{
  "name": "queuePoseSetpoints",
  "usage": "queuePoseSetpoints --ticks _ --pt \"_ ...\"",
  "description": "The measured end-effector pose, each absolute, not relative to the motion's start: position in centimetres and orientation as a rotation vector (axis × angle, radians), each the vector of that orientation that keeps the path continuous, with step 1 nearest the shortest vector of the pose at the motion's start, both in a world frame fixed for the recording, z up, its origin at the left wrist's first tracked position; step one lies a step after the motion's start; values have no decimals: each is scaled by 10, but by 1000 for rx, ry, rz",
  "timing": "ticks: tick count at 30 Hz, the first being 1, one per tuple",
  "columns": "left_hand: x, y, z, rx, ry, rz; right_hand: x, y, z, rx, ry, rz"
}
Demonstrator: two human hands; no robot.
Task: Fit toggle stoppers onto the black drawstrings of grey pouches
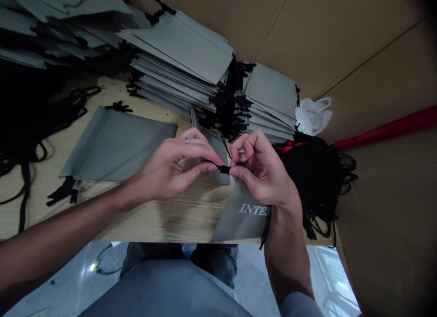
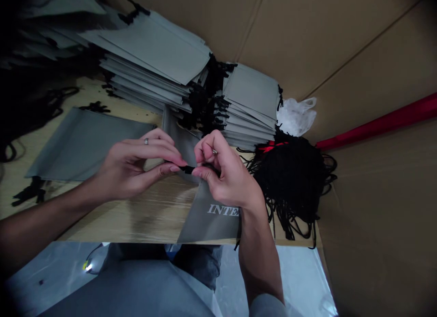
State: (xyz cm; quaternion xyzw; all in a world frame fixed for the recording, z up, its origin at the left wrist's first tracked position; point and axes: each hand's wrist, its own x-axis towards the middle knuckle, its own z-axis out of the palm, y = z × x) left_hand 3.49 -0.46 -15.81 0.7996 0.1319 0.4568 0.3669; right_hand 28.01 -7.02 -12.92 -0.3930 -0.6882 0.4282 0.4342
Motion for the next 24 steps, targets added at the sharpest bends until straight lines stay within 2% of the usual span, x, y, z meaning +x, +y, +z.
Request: queuePoseSetpoints --ticks 24 --pt "34 -4 -158 2135 289 1159 283 -69 -123 -977 -1619 1340"
